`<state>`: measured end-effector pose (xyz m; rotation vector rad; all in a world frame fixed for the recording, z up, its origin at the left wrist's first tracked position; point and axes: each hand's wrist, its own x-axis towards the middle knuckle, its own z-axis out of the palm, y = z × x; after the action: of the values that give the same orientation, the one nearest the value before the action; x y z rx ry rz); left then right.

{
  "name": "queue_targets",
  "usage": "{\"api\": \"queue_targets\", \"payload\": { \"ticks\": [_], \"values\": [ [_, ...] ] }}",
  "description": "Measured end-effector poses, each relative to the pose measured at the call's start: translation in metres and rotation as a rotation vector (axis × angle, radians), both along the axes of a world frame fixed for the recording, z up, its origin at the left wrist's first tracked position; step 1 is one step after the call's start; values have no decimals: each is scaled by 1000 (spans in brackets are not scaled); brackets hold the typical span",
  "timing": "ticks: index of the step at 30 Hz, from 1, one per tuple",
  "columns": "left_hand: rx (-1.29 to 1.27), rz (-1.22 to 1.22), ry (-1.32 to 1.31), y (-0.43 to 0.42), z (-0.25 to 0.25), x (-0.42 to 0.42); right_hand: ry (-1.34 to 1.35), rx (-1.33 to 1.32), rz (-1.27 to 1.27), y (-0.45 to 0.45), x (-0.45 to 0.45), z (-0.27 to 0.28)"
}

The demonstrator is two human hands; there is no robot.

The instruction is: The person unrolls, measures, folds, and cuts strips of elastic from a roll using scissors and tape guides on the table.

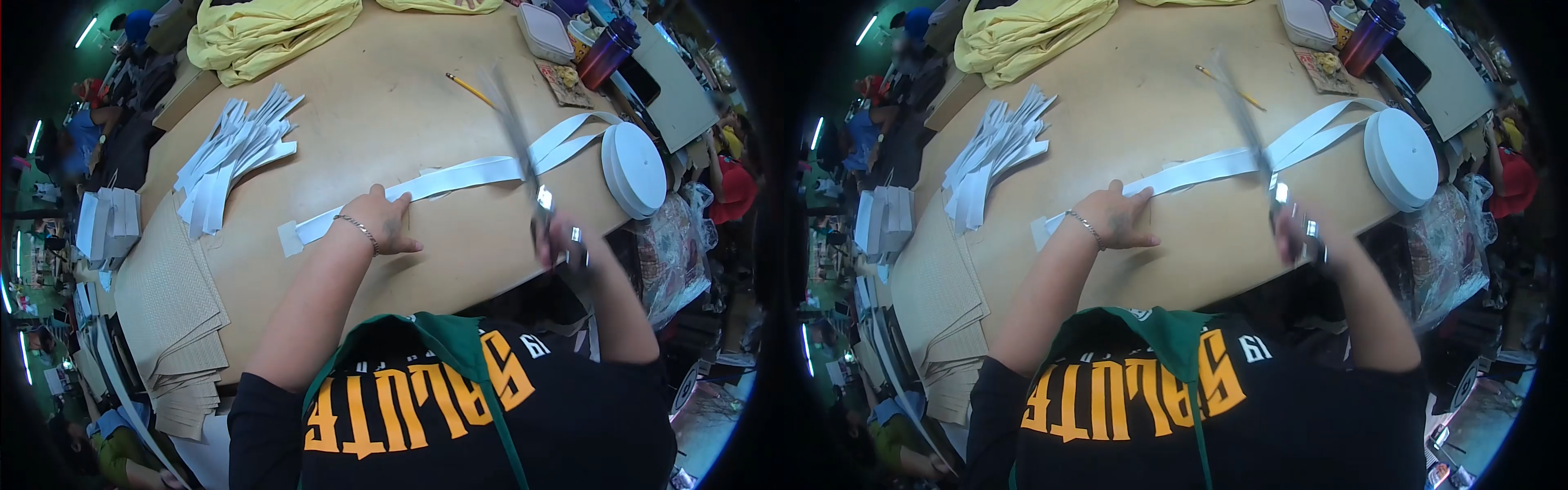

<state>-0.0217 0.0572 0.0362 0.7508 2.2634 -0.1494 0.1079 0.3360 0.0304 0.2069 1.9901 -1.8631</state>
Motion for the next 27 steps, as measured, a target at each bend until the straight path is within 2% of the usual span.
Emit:
{"api": "queue_targets", "payload": {
  "ticks": [1,2,3,4,6,9,12,17,27],
  "values": [
    [-4,-4,3,0,-1,0,-174,-94,29,-7,26,-8],
    [-5,-6,4,0,-2,0,-264,32,44,-28,46,3],
    [-1,-8,4,-1,-2,0,-337,-59,31,-37,65,-6],
    [3,-11,5,-1,-2,1,-337,-39,131,-49,70,-1],
    [11,-20,3,-2,-4,0,-416,8,150,-60,82,-11],
    [21,-30,-2,-2,-5,-1,-394,-7,128,-70,86,-26],
    [12,-44,0,-2,-1,-1,-478,-36,40,-87,79,-12],
    [3,-59,10,-2,-2,-2,-498,-33,-48,-100,77,-19],
    [-4,-56,1,-2,-2,-2,-515,-51,-37,-108,74,-26]
  ]
}}
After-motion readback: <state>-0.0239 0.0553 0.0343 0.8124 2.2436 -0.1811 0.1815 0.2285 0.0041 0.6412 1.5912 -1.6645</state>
